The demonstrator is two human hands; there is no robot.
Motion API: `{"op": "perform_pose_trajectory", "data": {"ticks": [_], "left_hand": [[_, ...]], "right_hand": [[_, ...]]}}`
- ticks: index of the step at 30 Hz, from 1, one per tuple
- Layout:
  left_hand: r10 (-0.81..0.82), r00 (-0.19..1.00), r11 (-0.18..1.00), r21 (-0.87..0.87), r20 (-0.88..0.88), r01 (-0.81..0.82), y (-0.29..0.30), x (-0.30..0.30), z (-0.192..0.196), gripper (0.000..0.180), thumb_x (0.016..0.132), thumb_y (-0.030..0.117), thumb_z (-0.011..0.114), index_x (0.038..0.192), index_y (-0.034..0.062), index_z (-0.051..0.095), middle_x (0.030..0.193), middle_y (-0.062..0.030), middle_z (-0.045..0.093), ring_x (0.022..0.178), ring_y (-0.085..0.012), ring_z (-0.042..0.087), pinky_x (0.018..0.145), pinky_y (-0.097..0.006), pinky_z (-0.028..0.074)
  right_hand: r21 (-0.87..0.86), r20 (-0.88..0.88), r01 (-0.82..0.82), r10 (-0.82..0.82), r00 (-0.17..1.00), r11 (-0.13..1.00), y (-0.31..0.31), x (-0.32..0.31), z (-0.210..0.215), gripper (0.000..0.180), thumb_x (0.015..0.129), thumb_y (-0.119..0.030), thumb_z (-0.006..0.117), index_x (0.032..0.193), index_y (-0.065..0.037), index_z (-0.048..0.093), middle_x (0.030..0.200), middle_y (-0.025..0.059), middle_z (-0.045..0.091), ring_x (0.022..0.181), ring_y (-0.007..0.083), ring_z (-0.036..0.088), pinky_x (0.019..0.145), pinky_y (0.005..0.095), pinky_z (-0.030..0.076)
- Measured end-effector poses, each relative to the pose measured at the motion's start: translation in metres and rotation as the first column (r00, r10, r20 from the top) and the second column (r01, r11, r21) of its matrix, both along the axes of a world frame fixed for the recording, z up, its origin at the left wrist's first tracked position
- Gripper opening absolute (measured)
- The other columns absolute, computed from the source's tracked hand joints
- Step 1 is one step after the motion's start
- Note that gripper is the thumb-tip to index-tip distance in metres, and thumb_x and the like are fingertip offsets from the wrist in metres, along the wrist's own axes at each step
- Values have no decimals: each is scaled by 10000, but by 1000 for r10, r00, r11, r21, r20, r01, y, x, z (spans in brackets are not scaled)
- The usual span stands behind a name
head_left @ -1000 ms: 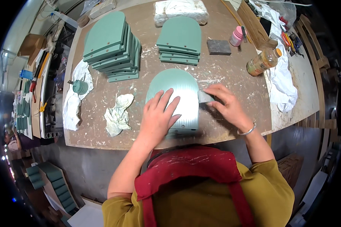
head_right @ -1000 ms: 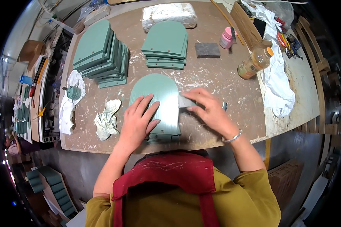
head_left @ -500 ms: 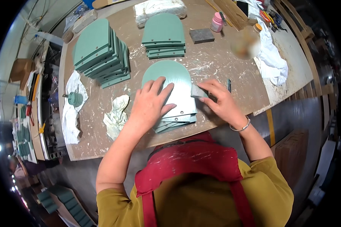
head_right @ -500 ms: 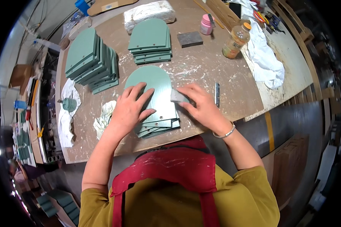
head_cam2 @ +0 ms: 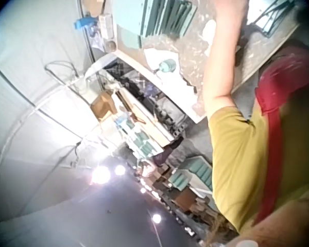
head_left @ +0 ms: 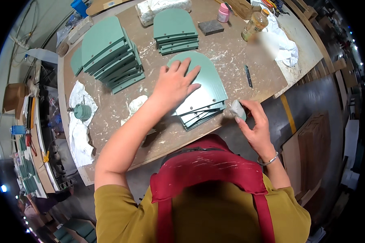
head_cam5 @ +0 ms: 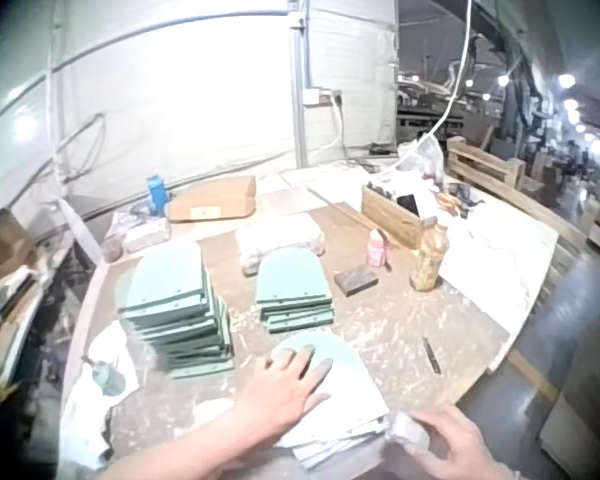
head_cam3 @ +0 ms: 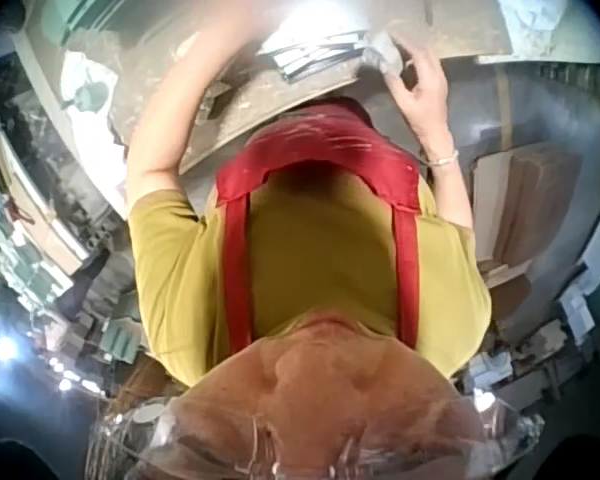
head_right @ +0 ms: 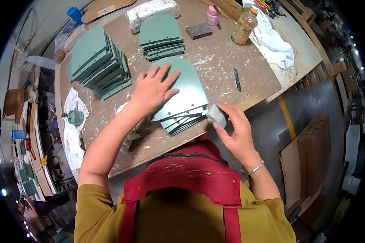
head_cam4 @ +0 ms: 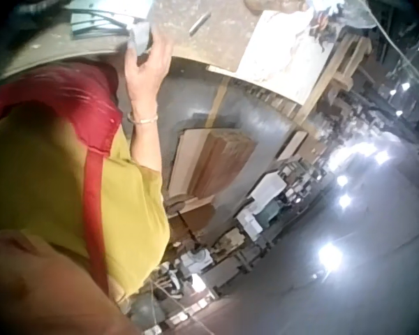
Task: The person sands the edges and surfaces of green wooden panels using a sanding block. They take panels one at a time from a stack, rub the block along the contours, wipe the dust away with a white cloth, and place the finished pieces into a separate stack.
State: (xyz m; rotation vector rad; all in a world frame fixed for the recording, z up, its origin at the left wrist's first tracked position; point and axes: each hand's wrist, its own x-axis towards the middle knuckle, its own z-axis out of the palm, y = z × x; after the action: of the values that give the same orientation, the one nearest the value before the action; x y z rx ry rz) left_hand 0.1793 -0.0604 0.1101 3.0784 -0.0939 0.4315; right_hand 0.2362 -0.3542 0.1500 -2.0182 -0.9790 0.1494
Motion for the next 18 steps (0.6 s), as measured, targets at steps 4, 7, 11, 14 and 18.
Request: {"op": "perform_pose_trajectory", "data": {"ticks": [4, 7, 11, 14, 18], "left_hand": [[25, 1000, 1000, -18, 7, -24, -9, -4, -5, 535, 958, 455, 616, 1419, 194, 551, 1429, -117, 509, 1257, -304, 503, 923, -499, 451], [4, 1000, 999, -44, -9, -5, -6, -3, -2, 531, 951, 469, 623, 1401, 192, 566, 1377, -114, 529, 1223, -304, 517, 904, -499, 455], [-32, 999, 997, -69, -37, 29, 1, 1, 2, 541, 935, 482, 641, 1389, 195, 576, 1324, -109, 541, 1176, -304, 528, 875, -489, 458], [-40, 999, 997, -74, -36, 37, 2, 3, 2, 550, 926, 491, 650, 1386, 197, 582, 1303, -107, 544, 1159, -301, 529, 864, -477, 458], [-31, 999, 996, -79, -9, 31, 3, 3, -3, 554, 923, 496, 652, 1385, 198, 585, 1298, -104, 543, 1155, -302, 526, 871, -476, 457]], "right_hand": [[23, 219, -13, 8, 976, 1000, 27, -37, -11, 445, 792, -90, 776, 1197, -16, 606, 1090, 175, 619, 966, 376, 620, 836, 422, 517], [-33, 260, -47, 54, 964, 998, 49, -56, -19, 457, 780, -66, 777, 1207, -13, 621, 1102, 168, 607, 966, 361, 619, 826, 415, 525], [19, 289, -28, 21, 957, 999, 80, -73, -26, 465, 765, -62, 778, 1196, -11, 613, 1094, 163, 594, 956, 367, 614, 807, 429, 525], [-47, 292, -77, 87, 952, 996, 92, -80, -28, 471, 759, -88, 771, 1188, -11, 592, 1063, 157, 547, 974, 354, 574, 855, 430, 496], [-126, 278, 16, 20, 960, 992, 85, -77, -24, 445, 766, -92, 766, 1167, -9, 591, 1067, 169, 543, 973, 373, 571, 852, 432, 498]]}}
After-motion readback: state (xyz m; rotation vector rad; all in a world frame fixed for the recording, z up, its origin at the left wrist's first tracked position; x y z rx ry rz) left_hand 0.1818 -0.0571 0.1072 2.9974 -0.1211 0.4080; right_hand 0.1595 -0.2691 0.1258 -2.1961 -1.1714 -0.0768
